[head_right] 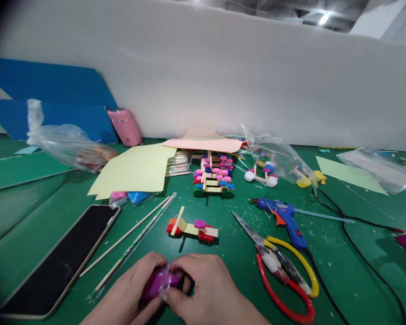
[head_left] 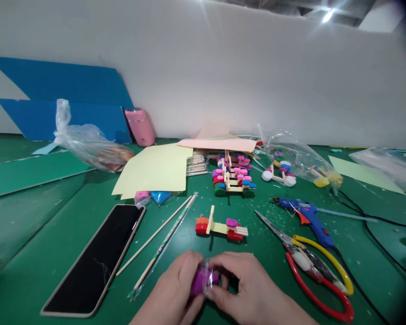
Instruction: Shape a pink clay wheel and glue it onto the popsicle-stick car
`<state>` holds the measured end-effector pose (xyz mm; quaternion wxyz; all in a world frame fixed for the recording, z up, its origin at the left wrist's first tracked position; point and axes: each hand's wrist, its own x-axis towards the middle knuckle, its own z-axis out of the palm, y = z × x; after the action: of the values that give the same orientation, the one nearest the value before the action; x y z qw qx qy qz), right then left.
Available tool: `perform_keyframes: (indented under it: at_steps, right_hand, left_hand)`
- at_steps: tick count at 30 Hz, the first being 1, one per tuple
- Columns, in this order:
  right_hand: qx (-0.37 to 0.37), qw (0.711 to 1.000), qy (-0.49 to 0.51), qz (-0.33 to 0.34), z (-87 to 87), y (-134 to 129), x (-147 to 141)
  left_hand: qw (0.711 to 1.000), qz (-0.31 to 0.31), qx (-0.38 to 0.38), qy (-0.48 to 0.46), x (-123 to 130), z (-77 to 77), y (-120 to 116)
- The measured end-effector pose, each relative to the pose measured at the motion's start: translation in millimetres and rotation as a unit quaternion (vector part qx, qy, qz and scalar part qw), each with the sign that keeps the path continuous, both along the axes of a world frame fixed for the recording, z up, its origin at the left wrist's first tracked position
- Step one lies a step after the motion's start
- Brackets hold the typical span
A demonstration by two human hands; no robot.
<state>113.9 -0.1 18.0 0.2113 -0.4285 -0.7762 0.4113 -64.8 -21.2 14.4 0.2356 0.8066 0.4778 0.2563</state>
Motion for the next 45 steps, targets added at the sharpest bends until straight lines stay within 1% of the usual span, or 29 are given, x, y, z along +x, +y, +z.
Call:
perform_keyframes:
  at_steps: [3,5,9,13,15,17,19,21,24,26,29,32,34,36,38,41,45]
  right_hand:
    - [0.031,0.999,-0.008,0.007,-0.3,1.1,-1.0]
    - [0.048,0.999,-0.003,0.011,-0.4,1.5,-2.1]
    - [0.067,0.998,-0.001,0.011,-1.7,2.0,-4.7]
    - [0.072,0.997,0.012,-0.005,-0.9,4.8,-3.3]
    - [0.049,0.998,0.033,-0.022,-0.3,5.8,-1.3]
    - [0.010,0.998,0.053,-0.034,-0.3,5.9,0.0]
    - [-0.041,0.996,0.075,-0.038,-0.2,5.6,0.0]
    - [-0.097,0.990,0.095,-0.043,0.9,5.7,-0.8]
    - [-0.176,0.974,0.130,-0.055,4.0,7.2,-1.2]
    - [-0.212,0.962,0.161,-0.058,5.2,8.6,-0.2]
    - [-0.249,0.946,0.198,-0.059,4.3,10.3,1.8]
    - [-0.264,0.935,0.229,-0.061,2.7,10.4,2.4]
    - [-0.243,0.941,0.225,-0.072,3.2,9.7,1.8]
    - [-0.189,0.960,0.192,-0.083,4.7,8.8,1.2]
    - [-0.131,0.976,0.158,-0.079,6.0,8.6,1.7]
    - [-0.083,0.989,0.121,-0.038,6.5,10.0,4.8]
    - [-0.043,0.997,0.062,0.009,5.7,11.3,8.7]
  left_hand:
    - [1.000,0.014,0.013,-0.004,4.9,-2.4,0.7]
    - [1.000,0.012,0.017,-0.014,8.3,-2.4,1.1]
    - [0.998,0.009,0.016,-0.054,11.2,-3.1,2.2]
    - [0.995,0.032,0.038,-0.084,7.8,-7.7,5.1]
    - [0.995,0.025,0.047,-0.083,5.6,-7.5,6.8]
    - [0.997,-0.005,0.037,-0.073,4.2,-4.4,7.8]
    - [0.997,-0.033,0.021,-0.068,3.9,-0.2,8.1]
    - [0.996,-0.047,0.013,-0.077,4.4,3.1,7.9]
    - [0.993,-0.055,0.014,-0.100,5.4,5.3,7.0]
    - [0.993,-0.055,0.024,-0.105,5.5,6.0,6.6]
    - [0.992,-0.047,0.035,-0.110,5.1,7.5,6.3]
    - [0.992,-0.034,0.029,-0.120,4.5,8.6,6.8]
    - [0.992,-0.025,0.030,-0.122,3.9,8.7,7.5]
    - [0.993,-0.022,0.038,-0.114,2.9,8.7,8.1]
    - [0.994,-0.025,0.042,-0.096,1.9,8.5,8.1]
    - [0.996,-0.028,0.041,-0.070,1.3,6.2,5.9]
    - [0.999,-0.019,0.040,-0.023,1.9,0.1,1.0]
